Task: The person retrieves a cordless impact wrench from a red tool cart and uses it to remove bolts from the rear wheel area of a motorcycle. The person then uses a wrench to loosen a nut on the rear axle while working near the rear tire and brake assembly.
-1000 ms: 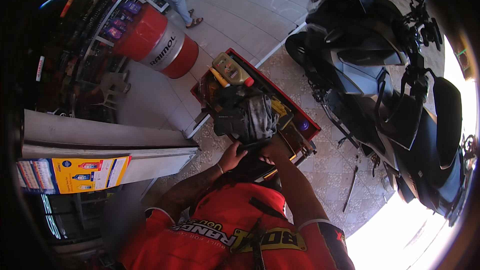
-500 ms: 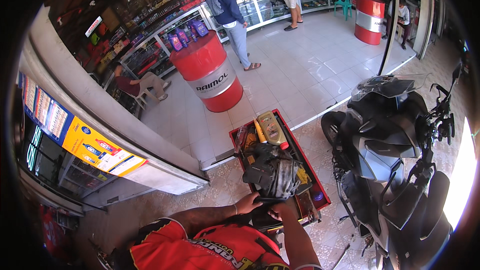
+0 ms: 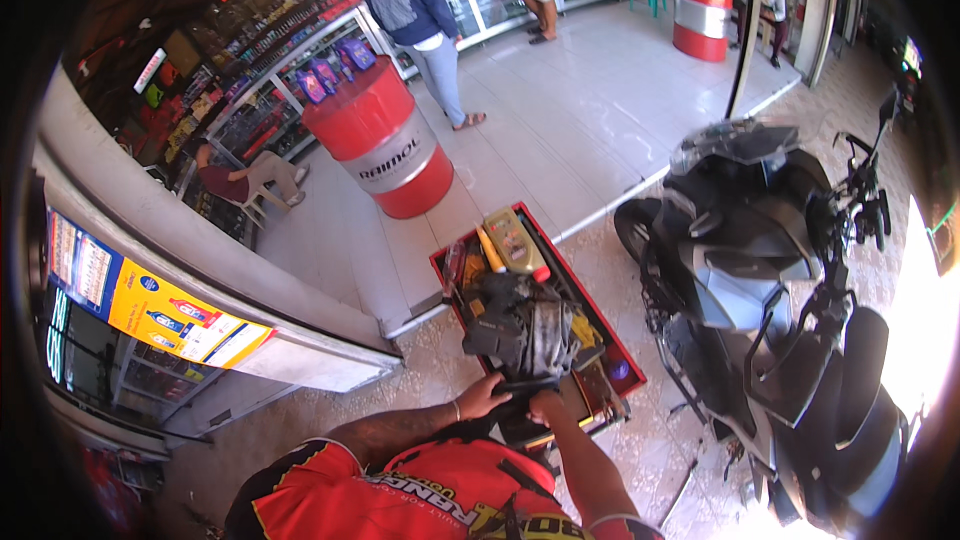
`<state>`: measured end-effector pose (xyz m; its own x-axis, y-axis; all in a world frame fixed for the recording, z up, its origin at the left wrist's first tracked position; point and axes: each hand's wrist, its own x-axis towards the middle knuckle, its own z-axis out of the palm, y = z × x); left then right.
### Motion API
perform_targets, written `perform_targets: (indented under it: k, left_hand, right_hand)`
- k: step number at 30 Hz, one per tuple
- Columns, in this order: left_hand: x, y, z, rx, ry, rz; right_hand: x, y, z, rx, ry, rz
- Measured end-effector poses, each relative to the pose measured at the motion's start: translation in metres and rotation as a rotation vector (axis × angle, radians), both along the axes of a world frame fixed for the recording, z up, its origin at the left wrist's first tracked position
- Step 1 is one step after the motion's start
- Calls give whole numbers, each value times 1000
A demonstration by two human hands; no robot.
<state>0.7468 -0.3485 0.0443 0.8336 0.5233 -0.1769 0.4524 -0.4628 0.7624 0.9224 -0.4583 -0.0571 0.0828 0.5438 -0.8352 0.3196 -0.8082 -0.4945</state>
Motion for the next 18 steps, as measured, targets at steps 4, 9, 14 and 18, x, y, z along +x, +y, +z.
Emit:
perform_targets:
  k: [4, 9, 14, 18]
  left_hand:
    - [5, -3, 5, -60, 77, -17]
    - [6, -3, 5, -167, 85, 60]
    - [4, 2, 3, -73, 56, -15]
    - [5, 6, 2, -73, 67, -15]
  right_hand:
    - [9, -23, 17, 321, -484, 158]
    - [9, -49, 63, 380, -315, -27]
    - [-8, -62, 81, 430, -396, -205]
    - [-18, -65, 79, 458, -426, -259]
